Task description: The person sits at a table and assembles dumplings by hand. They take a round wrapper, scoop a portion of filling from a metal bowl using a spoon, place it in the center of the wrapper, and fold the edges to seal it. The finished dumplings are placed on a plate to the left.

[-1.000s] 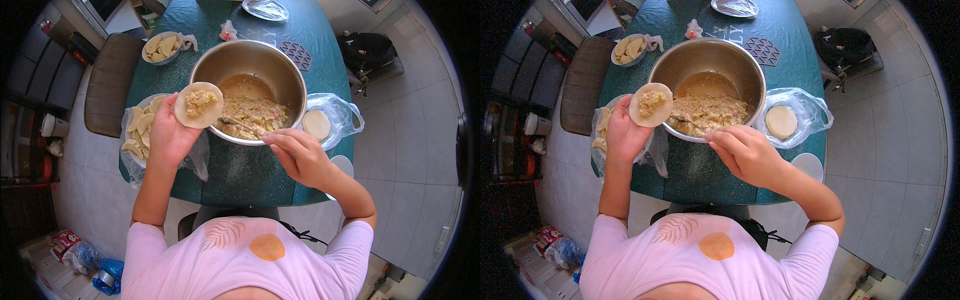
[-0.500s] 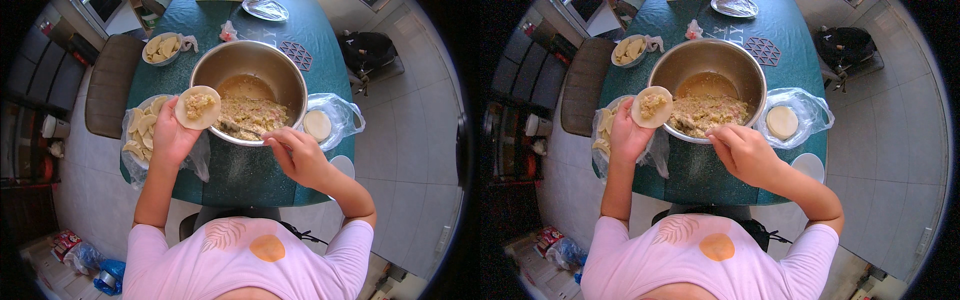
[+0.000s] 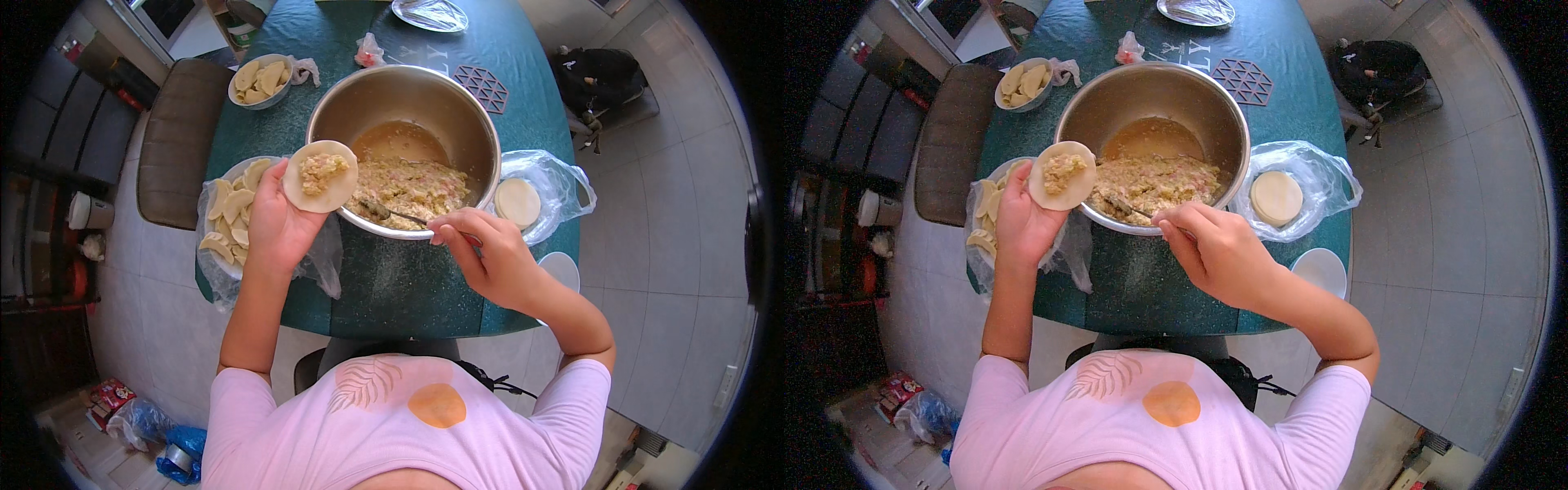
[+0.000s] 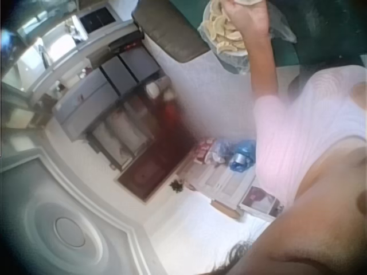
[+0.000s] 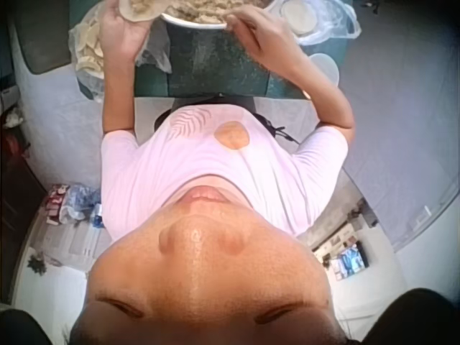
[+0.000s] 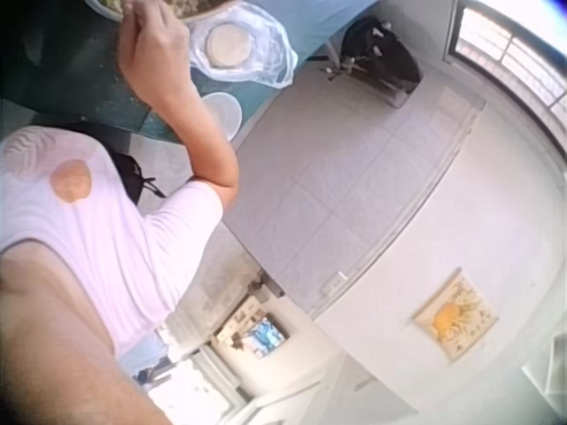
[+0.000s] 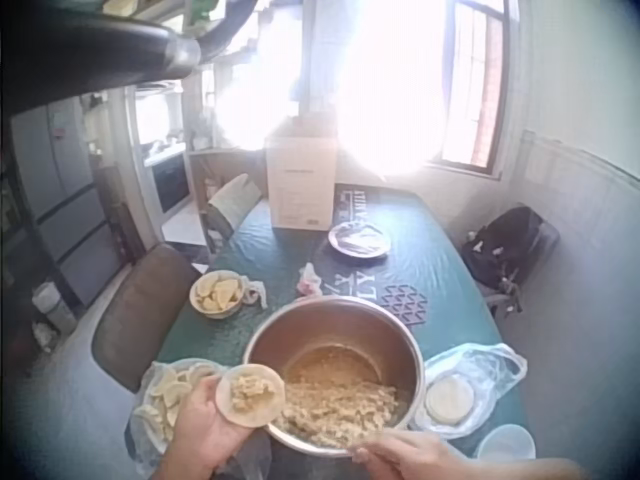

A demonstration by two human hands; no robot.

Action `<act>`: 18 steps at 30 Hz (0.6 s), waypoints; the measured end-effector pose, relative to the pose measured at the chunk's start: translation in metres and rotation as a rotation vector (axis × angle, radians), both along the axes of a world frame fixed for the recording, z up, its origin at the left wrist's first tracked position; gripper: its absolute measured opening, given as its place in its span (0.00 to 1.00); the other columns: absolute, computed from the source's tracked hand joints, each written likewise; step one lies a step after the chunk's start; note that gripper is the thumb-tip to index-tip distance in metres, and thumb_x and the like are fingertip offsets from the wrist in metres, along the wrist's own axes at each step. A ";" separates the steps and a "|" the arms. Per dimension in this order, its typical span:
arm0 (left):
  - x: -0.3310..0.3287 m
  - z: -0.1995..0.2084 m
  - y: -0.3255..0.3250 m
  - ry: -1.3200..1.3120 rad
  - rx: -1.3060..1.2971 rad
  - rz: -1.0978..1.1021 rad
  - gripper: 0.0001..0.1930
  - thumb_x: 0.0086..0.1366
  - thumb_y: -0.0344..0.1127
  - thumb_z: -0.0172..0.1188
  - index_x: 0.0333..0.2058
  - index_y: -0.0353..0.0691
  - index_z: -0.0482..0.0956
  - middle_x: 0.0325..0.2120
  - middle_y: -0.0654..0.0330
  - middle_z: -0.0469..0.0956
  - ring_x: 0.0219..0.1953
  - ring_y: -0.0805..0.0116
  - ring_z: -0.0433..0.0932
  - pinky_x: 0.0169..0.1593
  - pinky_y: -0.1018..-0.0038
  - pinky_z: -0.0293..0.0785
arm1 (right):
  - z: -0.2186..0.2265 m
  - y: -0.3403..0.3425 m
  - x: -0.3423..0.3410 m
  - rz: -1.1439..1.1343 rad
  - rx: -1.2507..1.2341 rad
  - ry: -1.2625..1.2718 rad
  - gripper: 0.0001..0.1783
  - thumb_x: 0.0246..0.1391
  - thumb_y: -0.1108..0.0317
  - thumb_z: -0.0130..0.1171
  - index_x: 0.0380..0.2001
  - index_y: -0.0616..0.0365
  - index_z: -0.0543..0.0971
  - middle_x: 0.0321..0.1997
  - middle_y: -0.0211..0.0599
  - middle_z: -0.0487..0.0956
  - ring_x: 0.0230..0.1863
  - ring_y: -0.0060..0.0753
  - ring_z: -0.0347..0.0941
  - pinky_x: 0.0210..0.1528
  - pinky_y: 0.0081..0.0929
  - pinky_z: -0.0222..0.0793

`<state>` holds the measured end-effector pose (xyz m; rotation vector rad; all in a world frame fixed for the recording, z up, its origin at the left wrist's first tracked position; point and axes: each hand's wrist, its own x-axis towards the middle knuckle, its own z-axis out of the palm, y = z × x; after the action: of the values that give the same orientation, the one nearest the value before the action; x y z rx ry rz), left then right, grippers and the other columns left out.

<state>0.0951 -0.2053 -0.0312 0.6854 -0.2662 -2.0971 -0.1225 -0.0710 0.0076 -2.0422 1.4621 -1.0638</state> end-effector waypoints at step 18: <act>0.005 0.004 -0.004 0.041 -0.008 0.038 0.21 0.67 0.41 0.37 0.52 0.30 0.62 0.52 0.48 0.66 0.57 0.55 0.64 0.62 0.57 0.57 | -0.025 -0.033 -0.053 -0.414 0.556 -1.075 0.14 0.60 0.66 0.47 0.38 0.69 0.72 0.35 0.49 0.79 0.34 0.36 0.79 0.38 0.23 0.77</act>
<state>0.1002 -0.2096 -0.0268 0.6375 -0.2364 -2.0702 -0.1751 -0.1041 -0.0172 -0.5733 1.3246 -1.3696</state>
